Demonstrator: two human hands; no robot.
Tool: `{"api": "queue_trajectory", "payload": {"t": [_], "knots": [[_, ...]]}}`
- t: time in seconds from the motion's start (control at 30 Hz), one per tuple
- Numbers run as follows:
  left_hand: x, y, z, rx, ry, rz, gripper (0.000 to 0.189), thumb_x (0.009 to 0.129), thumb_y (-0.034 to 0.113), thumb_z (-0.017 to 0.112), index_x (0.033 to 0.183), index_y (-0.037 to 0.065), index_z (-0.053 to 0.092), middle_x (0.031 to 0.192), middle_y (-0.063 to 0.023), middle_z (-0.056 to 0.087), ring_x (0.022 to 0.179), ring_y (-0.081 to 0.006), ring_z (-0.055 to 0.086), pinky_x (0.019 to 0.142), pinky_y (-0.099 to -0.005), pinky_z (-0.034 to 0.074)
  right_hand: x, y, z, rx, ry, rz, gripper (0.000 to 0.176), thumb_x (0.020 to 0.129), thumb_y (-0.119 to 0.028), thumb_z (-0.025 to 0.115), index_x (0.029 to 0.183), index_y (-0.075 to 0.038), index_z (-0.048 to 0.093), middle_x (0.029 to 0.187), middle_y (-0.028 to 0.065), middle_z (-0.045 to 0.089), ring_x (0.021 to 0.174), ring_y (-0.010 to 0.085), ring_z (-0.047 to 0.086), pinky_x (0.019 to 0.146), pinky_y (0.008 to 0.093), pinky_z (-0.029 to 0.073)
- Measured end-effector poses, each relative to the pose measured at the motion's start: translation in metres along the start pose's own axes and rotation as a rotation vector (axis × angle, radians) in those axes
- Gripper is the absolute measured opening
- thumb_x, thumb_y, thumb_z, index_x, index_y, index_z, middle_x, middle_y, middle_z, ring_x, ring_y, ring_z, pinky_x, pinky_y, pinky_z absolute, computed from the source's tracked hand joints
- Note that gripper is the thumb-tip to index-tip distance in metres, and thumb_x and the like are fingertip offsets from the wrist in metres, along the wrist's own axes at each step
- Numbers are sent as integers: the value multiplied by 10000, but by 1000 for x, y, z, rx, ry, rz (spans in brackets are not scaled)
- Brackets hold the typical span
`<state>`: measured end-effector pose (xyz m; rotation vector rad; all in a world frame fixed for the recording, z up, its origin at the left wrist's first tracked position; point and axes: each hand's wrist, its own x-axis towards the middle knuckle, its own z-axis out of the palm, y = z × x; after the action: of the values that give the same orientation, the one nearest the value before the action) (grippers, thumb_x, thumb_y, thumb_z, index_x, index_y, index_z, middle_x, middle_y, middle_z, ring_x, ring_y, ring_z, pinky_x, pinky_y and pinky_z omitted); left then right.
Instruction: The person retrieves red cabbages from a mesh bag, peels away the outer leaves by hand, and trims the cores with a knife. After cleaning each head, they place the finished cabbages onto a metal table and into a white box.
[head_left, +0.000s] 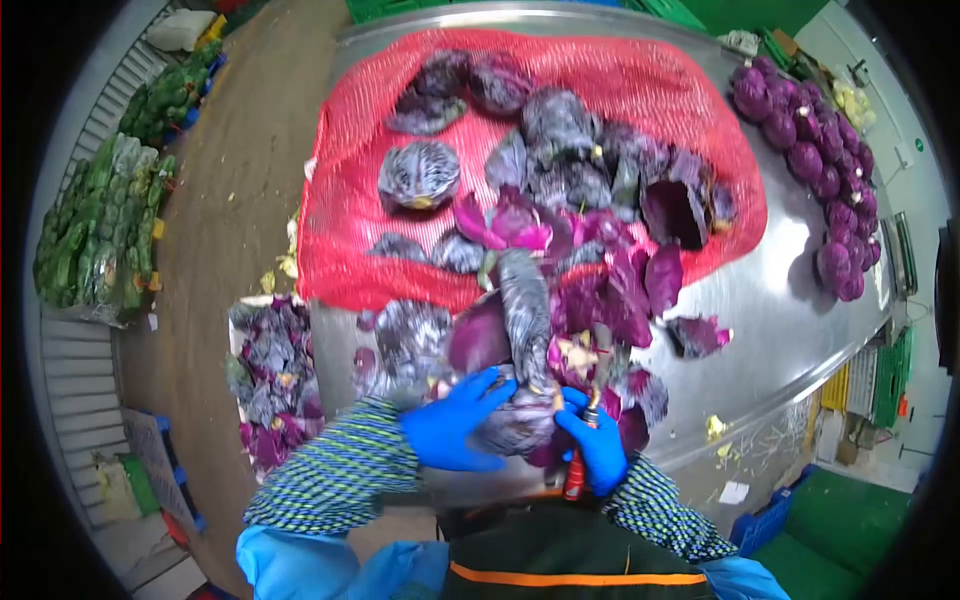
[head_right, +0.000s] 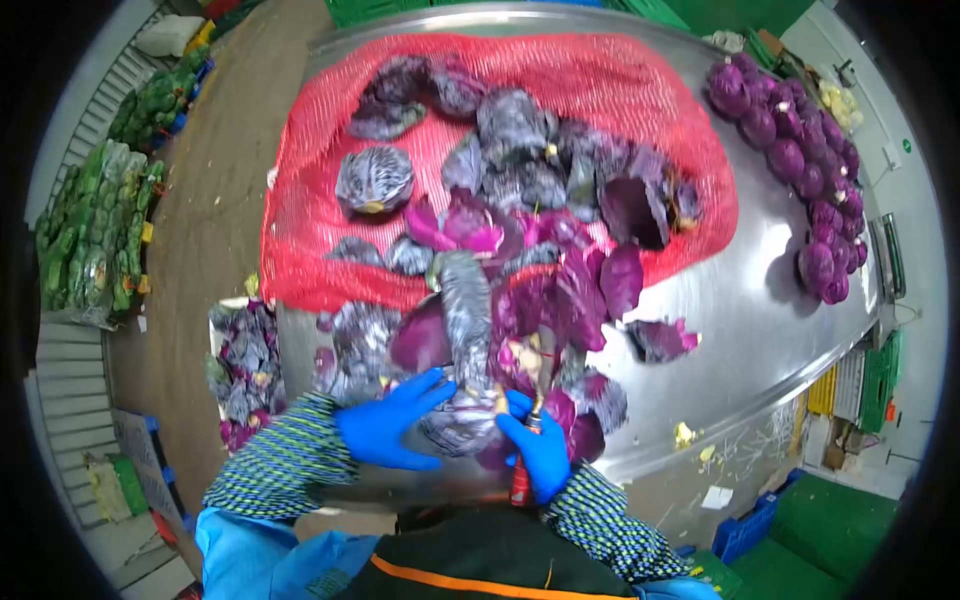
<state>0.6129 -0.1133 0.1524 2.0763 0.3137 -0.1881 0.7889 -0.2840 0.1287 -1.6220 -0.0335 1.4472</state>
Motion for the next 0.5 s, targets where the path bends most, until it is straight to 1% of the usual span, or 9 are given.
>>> {"api": "queue_trajectory", "payload": {"t": [0.03,0.07,0.17,0.23,0.27,0.33,0.4,0.47,0.5], "knots": [[2,-8,40,-45,190,-16,794,666,320,766,1316,94,368,1396,-293,238,1266,-460,279,1046,-506,254,-2,11,-5,38,6,24,533,826,-246,648,1281,-59,444,1059,25,588,812,84,561,508,218,449],[6,-6,54,48,279,-6,787,640,333,785,1273,74,397,1388,-284,260,1254,-451,302,1038,-501,265,-2,17,-8,85,13,43,526,831,-254,642,1278,-60,445,1062,25,588,813,86,562,506,216,448],[7,1,87,181,314,14,843,621,341,793,1298,59,376,1372,-276,290,1241,-441,325,1032,-491,276,-2,18,-34,65,36,-102,431,859,-202,597,1243,-75,446,1031,25,560,774,92,551,534,218,463],[16,11,97,309,532,-65,923,583,348,811,1325,54,348,1363,-261,306,1244,-420,328,1031,-474,288,-17,17,-46,69,46,-141,406,867,-158,582,1238,-72,442,1042,24,548,768,93,547,548,220,471],[20,15,98,315,525,-51,923,583,348,811,1325,54,348,1363,-261,306,1244,-420,328,1031,-474,288,-28,12,-48,39,54,-256,407,869,-110,561,1253,-70,431,1068,26,539,787,97,548,584,217,475],[26,24,99,141,476,-215,991,548,348,827,1345,48,321,1338,-247,331,1248,-393,328,1027,-468,300,-41,20,-49,-73,65,-534,452,874,-27,526,1308,-66,403,1108,48,535,884,120,558,704,241,487],[28,17,106,23,492,-190,1031,518,335,847,1344,32,309,1300,-234,356,1238,-364,337,1029,-454,300,-48,37,-53,-405,58,-794,496,876,-41,533,1347,-79,384,1096,77,554,969,138,554,769,268,478],[26,18,115,-32,632,-282,1022,521,295,855,1337,10,309,1270,-211,361,1208,-326,361,1023,-430,310,-55,47,-53,-483,111,-830,505,877,-63,541,1356,-87,382,1033,111,585,933,159,588,768,299,481],[26,10,120,-149,642,-298,994,531,262,857,1314,-5,306,1276,-198,334,1200,-297,358,1021,-408,313,-58,51,-54,-543,108,-758,511,878,-84,545,1359,-91,376,997,121,593,877,183,607,746,309,486]]}}
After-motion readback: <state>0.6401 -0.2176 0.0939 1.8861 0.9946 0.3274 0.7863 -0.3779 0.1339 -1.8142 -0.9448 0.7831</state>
